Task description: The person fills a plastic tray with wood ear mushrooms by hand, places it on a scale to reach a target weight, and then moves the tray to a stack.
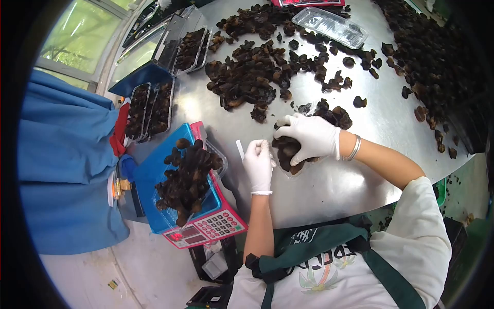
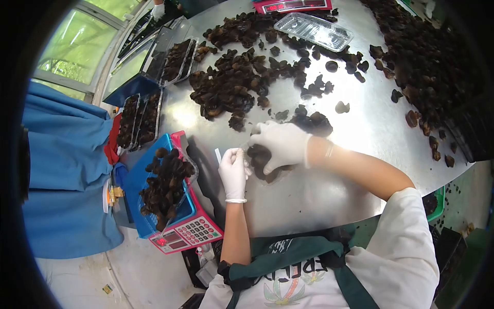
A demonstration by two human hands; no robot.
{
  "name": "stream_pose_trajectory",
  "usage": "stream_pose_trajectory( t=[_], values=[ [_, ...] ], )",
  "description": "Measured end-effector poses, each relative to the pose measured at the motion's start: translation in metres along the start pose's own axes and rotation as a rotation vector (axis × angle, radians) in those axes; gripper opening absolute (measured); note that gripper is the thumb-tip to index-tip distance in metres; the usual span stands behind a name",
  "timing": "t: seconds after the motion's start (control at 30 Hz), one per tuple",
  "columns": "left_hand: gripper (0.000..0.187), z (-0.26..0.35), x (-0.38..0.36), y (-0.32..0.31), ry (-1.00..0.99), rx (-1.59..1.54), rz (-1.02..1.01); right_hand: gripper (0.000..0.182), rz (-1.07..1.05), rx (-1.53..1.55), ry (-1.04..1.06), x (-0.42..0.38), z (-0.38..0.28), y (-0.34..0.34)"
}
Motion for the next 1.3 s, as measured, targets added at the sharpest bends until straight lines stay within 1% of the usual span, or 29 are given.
stream_pose_trajectory(
  t=[0.03, 0.07, 0.1, 0.17, 0.23, 0.27, 0.3, 0.37, 0.4, 0.43, 0.5, 0.6, 0.63, 0.7, 0.77, 0.83, 0.87, 0.9, 0.97, 1.0, 1.03, 1.07, 1.1, 1.13, 1.17, 1.2, 1.23, 1.27, 1.3],
  values=[
    [0.012, -0.002, 0.001, 0.001, -0.034, 0.029, 0.006, 0.053, -0.007, 0.065, 0.015, -0.003, 0.005, 0.002],
    [0.012, -0.006, 0.002, 0.002, -0.066, 0.057, 0.011, 0.056, -0.018, 0.142, -0.040, -0.005, 0.012, 0.005],
    [0.011, -0.008, 0.003, 0.003, -0.098, 0.084, 0.015, 0.050, 0.027, 0.177, -0.056, -0.010, 0.022, 0.006],
    [0.011, -0.002, 0.003, 0.001, -0.101, 0.104, 0.036, 0.039, 0.036, 0.289, -0.161, -0.024, 0.034, 0.020],
    [0.013, -0.007, 0.004, 0.002, -0.116, 0.127, 0.040, 0.027, 0.071, 0.266, -0.215, -0.038, 0.056, 0.024],
    [0.014, -0.009, 0.004, 0.001, -0.139, 0.129, 0.051, 0.021, 0.146, 0.181, -0.151, -0.045, 0.062, 0.026],
    [0.016, -0.010, 0.003, 0.001, -0.164, 0.130, 0.061, 0.018, 0.158, 0.164, -0.157, -0.054, 0.069, 0.029],
    [0.019, -0.013, 0.003, 0.001, -0.178, 0.125, 0.066, 0.016, 0.205, 0.205, -0.261, -0.066, 0.085, 0.029],
    [0.020, -0.014, 0.004, 0.002, -0.170, 0.118, 0.061, 0.016, 0.203, 0.159, -0.294, -0.069, 0.091, 0.032],
    [0.021, -0.013, 0.004, 0.002, -0.162, 0.111, 0.058, 0.020, 0.271, 0.150, -0.271, -0.072, 0.101, 0.034],
    [0.020, -0.008, 0.000, -0.001, -0.124, 0.042, 0.074, 0.025, 0.478, 0.226, -0.272, -0.072, 0.110, 0.039],
    [0.020, -0.005, -0.003, -0.003, -0.116, 0.012, 0.066, 0.033, 0.680, -0.240, -0.309, -0.063, 0.096, 0.037],
    [0.020, -0.005, -0.004, -0.003, -0.121, 0.016, 0.061, 0.042, 0.597, -0.157, -0.274, -0.057, 0.087, 0.033],
    [0.020, -0.008, -0.002, -0.002, -0.139, 0.050, 0.076, 0.047, 0.455, -0.054, -0.078, -0.040, 0.057, 0.017],
    [0.020, -0.015, 0.002, -0.001, -0.165, 0.071, 0.082, 0.042, 0.347, -0.085, -0.091, -0.021, 0.013, 0.003],
    [0.020, -0.014, 0.003, 0.001, -0.198, 0.082, 0.087, 0.033, 0.293, -0.170, -0.045, -0.007, -0.003, -0.018],
    [0.020, -0.011, -0.002, 0.001, -0.179, 0.085, 0.086, 0.024, 0.239, -0.177, -0.013, 0.000, -0.002, -0.026],
    [0.020, -0.001, -0.008, 0.001, -0.163, 0.086, 0.093, 0.018, 0.262, -0.156, 0.031, 0.005, -0.003, -0.022],
    [0.022, -0.002, -0.015, 0.008, -0.135, 0.016, 0.071, 0.014, 0.365, 0.020, 0.083, 0.009, 0.002, 0.000],
    [0.026, -0.009, -0.020, 0.013, -0.114, -0.083, 0.057, 0.011, 0.564, 0.234, 0.133, 0.009, 0.007, 0.009],
    [0.029, -0.009, -0.028, 0.017, -0.123, -0.113, 0.042, 0.011, 0.573, 0.332, -0.080, 0.007, 0.024, 0.002],
    [0.029, -0.011, -0.037, 0.019, -0.183, -0.057, 0.077, 0.023, 0.582, 0.439, -0.184, 0.000, 0.036, 0.006],
    [0.029, 0.006, -0.054, 0.021, -0.259, 0.155, 0.099, 0.037, 0.615, 0.461, -0.322, -0.005, 0.036, 0.012],
    [0.029, -0.006, -0.062, 0.024, -0.608, 0.305, 0.166, 0.042, 0.663, 0.310, -0.266, -0.013, 0.050, 0.008],
    [0.029, 0.010, -0.078, 0.026, -0.650, 0.382, 0.155, 0.043, 0.663, 0.364, -0.278, -0.021, 0.060, 0.004],
    [0.027, 0.016, -0.093, 0.027, -0.618, 0.237, 0.059, 0.034, 0.710, 0.347, -0.275, -0.028, 0.053, 0.002],
    [0.023, 0.019, -0.107, 0.029, -0.808, 0.265, 0.056, 0.020, 0.616, 0.390, -0.241, -0.034, 0.071, -0.007],
    [0.017, 0.013, -0.123, 0.037, -0.790, 0.327, -0.075, 0.015, 0.496, 0.501, -0.193, -0.038, 0.066, -0.005],
    [0.013, 0.011, -0.137, 0.049, -0.768, 0.385, -0.217, 0.015, 0.461, 0.552, -0.129, -0.041, 0.056, -0.011]
  ],
)
Point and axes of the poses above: each hand's wrist, its own x-axis towards the middle knuckle, its own y-axis out of the back of the hand, z = x × y, the point moved 2 cm from there along x, towards the middle knuckle, and after that the axes turned 8 degrees about -x, right-handed, at the moved point
